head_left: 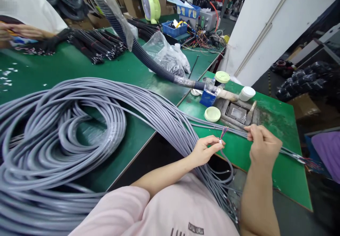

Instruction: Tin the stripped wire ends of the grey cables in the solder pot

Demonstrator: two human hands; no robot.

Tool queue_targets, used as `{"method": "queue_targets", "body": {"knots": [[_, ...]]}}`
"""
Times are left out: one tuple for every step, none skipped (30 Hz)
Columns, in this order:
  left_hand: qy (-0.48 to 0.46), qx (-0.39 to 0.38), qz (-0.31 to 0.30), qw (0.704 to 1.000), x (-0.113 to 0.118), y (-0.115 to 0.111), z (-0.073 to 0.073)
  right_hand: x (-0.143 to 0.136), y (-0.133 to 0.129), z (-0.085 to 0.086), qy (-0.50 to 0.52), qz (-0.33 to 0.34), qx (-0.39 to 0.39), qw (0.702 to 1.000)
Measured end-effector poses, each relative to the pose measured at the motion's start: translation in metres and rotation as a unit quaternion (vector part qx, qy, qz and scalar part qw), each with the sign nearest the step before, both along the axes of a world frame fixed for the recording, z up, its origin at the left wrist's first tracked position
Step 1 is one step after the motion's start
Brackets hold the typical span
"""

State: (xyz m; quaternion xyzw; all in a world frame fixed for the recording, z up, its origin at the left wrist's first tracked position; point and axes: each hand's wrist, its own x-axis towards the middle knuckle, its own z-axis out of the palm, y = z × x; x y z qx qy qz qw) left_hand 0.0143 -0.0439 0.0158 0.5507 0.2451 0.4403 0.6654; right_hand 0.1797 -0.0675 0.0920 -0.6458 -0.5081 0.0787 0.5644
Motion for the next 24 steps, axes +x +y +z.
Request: {"method": "queue_targets", "body": {"knots": [[0.005, 0.008, 0.007, 1.000, 0.001, 0.000, -0.002, 0.000, -0.002, 0.000, -0.014, 0.029, -0.022, 0.999], [0.012, 0.021, 0.014, 1.000, 0.002, 0.000, -0.004, -0.004, -0.003, -0.002, -0.032, 0.067, -0.051, 0.996], [0.019, 0.039, 0.019, 0.999, 0.003, 0.000, -0.006, -0.009, -0.004, -0.003, -0.049, 0.104, -0.079, 0.990], [0.026, 0.060, 0.024, 0.998, 0.004, 0.000, -0.007, -0.015, -0.005, -0.005, -0.063, 0.128, -0.098, 0.985], [0.033, 0.081, 0.028, 0.996, 0.005, -0.001, -0.007, -0.021, -0.005, -0.007, -0.073, 0.136, -0.104, 0.983], [0.040, 0.099, 0.030, 0.994, 0.006, -0.002, -0.007, -0.025, -0.004, -0.009, -0.077, 0.133, -0.100, 0.983], [0.046, 0.114, 0.031, 0.992, 0.006, -0.003, -0.007, -0.027, -0.003, -0.010, -0.077, 0.120, -0.091, 0.986], [0.051, 0.124, 0.030, 0.991, 0.006, -0.004, -0.007, -0.027, -0.002, -0.010, -0.071, 0.099, -0.077, 0.990], [0.052, 0.128, 0.027, 0.990, 0.005, -0.005, -0.007, -0.023, 0.000, -0.009, -0.057, 0.070, -0.061, 0.994], [0.051, 0.127, 0.026, 0.990, 0.004, -0.006, -0.008, -0.017, 0.001, -0.007, -0.037, 0.035, -0.043, 0.998], [0.049, 0.122, 0.028, 0.991, 0.003, -0.007, -0.008, -0.010, 0.001, -0.005, -0.017, 0.000, -0.026, 1.000], [0.045, 0.114, 0.032, 0.992, 0.002, -0.007, -0.009, -0.004, 0.001, -0.003, -0.004, -0.025, -0.013, 1.000], [0.043, 0.106, 0.038, 0.993, 0.001, -0.007, -0.010, 0.000, 0.001, -0.001, -0.002, -0.028, -0.012, 1.000], [0.043, 0.099, 0.042, 0.993, 0.001, -0.006, -0.010, 0.003, -0.001, 0.001, -0.012, -0.005, -0.025, 1.000], [0.043, 0.095, 0.045, 0.993, 0.001, -0.005, -0.010, 0.002, -0.002, 0.001, -0.030, 0.034, -0.050, 0.998], [0.044, 0.096, 0.047, 0.993, 0.002, -0.005, -0.011, -0.001, -0.004, 0.001, -0.050, 0.079, -0.076, 0.993], [0.044, 0.098, 0.047, 0.993, 0.004, -0.004, -0.011, -0.006, -0.006, -0.001, -0.067, 0.115, -0.095, 0.987], [0.042, 0.102, 0.047, 0.993, 0.005, -0.004, -0.010, -0.013, -0.008, -0.003, -0.077, 0.135, -0.103, 0.982], [0.039, 0.104, 0.048, 0.993, 0.006, -0.003, -0.010, -0.019, -0.009, -0.005, -0.081, 0.138, -0.098, 0.982], [0.036, 0.105, 0.050, 0.993, 0.007, -0.003, -0.009, -0.025, -0.010, -0.008, -0.081, 0.128, -0.083, 0.985], [0.033, 0.103, 0.052, 0.993, 0.008, -0.003, -0.009, -0.029, -0.011, -0.011, -0.080, 0.115, -0.064, 0.988], [0.029, 0.097, 0.053, 0.993, 0.008, -0.003, -0.008, -0.033, -0.012, -0.013, -0.079, 0.103, -0.044, 0.991], [0.024, 0.086, 0.055, 0.994, 0.007, -0.002, -0.007, -0.035, -0.013, -0.016, -0.076, 0.095, -0.025, 0.992], [0.019, 0.070, 0.056, 0.996, 0.006, -0.002, -0.006, -0.036, -0.014, -0.017, -0.071, 0.091, -0.008, 0.993]]}}
